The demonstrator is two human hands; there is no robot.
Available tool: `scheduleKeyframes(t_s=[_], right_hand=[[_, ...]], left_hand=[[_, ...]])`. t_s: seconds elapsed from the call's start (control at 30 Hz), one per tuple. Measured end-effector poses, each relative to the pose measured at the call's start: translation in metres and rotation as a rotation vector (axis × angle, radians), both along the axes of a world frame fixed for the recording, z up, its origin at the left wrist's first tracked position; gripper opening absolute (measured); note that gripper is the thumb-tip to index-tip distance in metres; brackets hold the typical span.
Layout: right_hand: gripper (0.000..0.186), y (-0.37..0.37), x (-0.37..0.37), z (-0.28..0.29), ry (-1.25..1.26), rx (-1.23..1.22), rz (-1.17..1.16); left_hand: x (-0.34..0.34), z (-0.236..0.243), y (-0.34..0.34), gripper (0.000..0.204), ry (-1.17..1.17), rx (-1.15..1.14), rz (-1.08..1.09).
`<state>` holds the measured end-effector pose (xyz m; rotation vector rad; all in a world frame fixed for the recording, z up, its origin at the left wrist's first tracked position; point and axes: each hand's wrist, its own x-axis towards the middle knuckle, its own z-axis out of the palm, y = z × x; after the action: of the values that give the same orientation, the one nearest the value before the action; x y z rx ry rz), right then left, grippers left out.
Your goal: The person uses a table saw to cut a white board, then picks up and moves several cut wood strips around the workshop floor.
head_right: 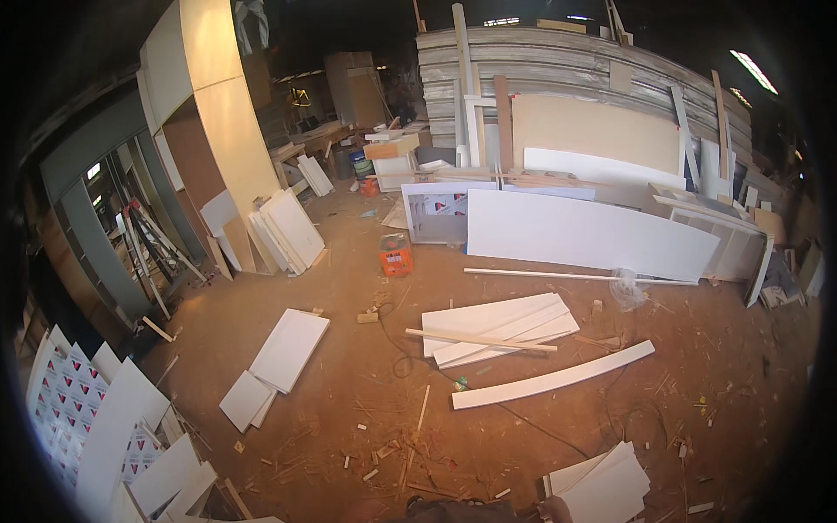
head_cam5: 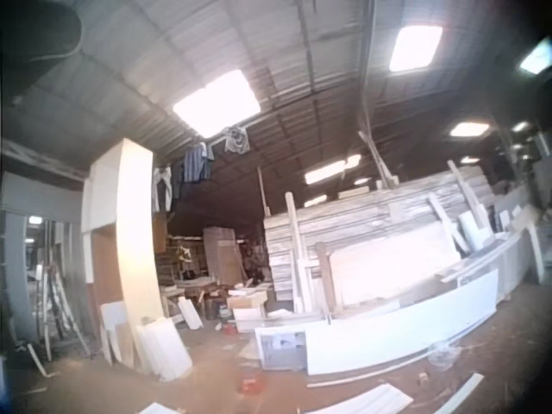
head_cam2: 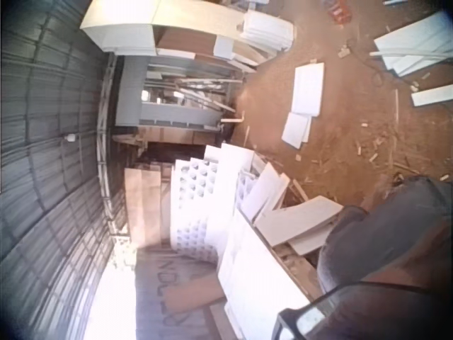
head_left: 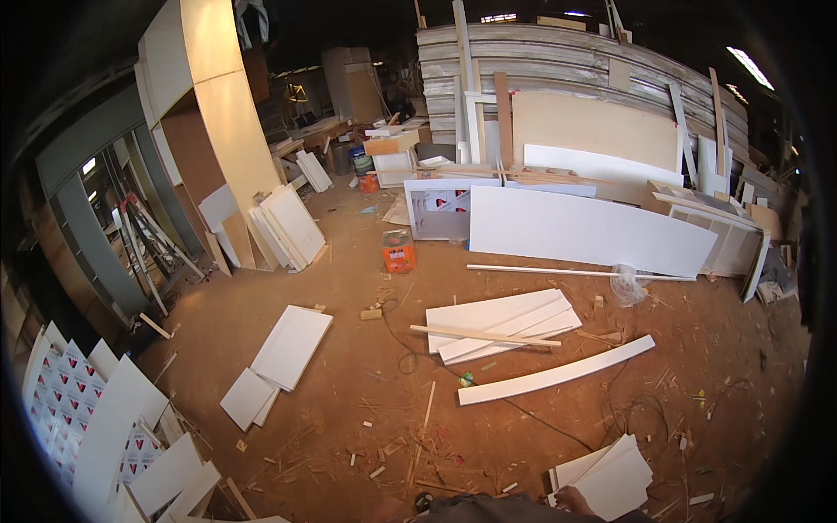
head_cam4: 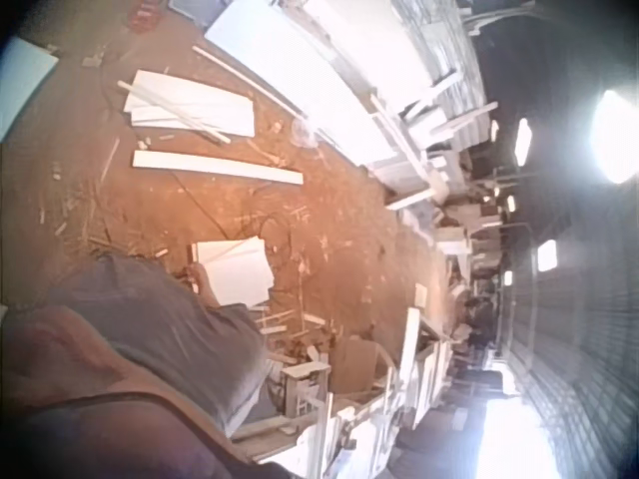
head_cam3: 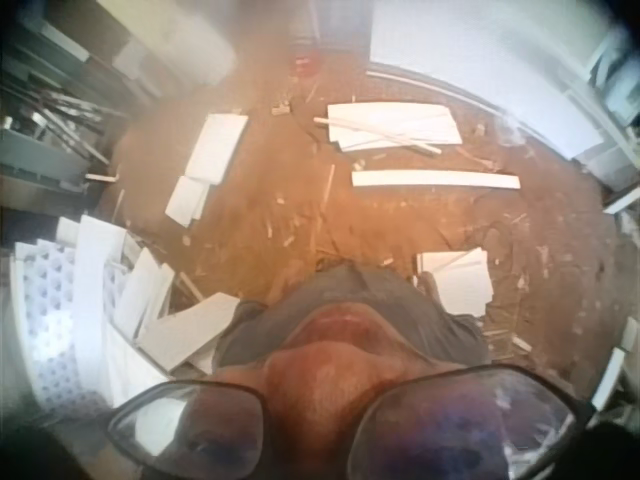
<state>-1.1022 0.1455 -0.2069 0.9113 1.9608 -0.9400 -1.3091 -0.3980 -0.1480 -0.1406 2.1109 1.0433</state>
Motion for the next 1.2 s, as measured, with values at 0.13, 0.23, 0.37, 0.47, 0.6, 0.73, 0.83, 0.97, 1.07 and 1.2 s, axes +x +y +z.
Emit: scheduleKeyframes(t_s=[0.13, 0.23, 0.37, 0.47, 0.6, 0.73, 0.83, 0.97, 1.07, 1.2], right_hand=[[0.023, -0.049, -0.025, 0.016, -0.005, -0.077, -0.116], [0.025, -0.083, -0.072, 0.027, 0.241, -0.106, -0.055], [0.026, -0.136, -0.126, 0.051, 0.758, -0.155, 0.013], [0.033, -0.186, -0.171, 0.082, 0.501, -0.251, -0.308], [0.03, -0.213, -0.17, 0.096, 0.441, -0.272, -0.247], [0.025, -0.195, -0.125, 0.078, 0.229, -0.159, -0.21], [0.023, -0.225, -0.11, 0.107, 0.153, -0.254, -0.325], [0.024, -0.194, -0.096, 0.082, 0.208, -0.244, -0.317], [0.028, -0.177, -0.094, 0.044, 0.468, -0.187, -0.102], [0.031, -0.219, -0.157, 0.061, 0.301, -0.209, -0.328]], left_hand=[[-0.033, 0.012, -0.029, 0.025, -0.03, -0.025, 0.079], [-0.052, 0.02, -0.052, 0.024, -0.034, -0.016, 0.12], [-0.069, 0.02, -0.074, 0.022, -0.028, -0.006, 0.11], [-0.061, 0.009, -0.108, 0.021, -0.016, -0.01, 0.149], [-0.056, -0.013, -0.134, 0.021, 0.131, 0.026, 0.06], [-0.052, -0.017, -0.138, 0.024, 0.096, 0.109, -0.047], [-0.031, -0.032, -0.181, 0.024, -0.057, 0.0, 0.069], [-0.044, -0.03, -0.171, 0.028, -0.191, -0.078, 0.135], [-0.052, -0.02, -0.163, 0.031, -0.152, -0.081, 0.029], [-0.065, -0.038, -0.178, 0.034, 0.007, -0.027, 0.043]])
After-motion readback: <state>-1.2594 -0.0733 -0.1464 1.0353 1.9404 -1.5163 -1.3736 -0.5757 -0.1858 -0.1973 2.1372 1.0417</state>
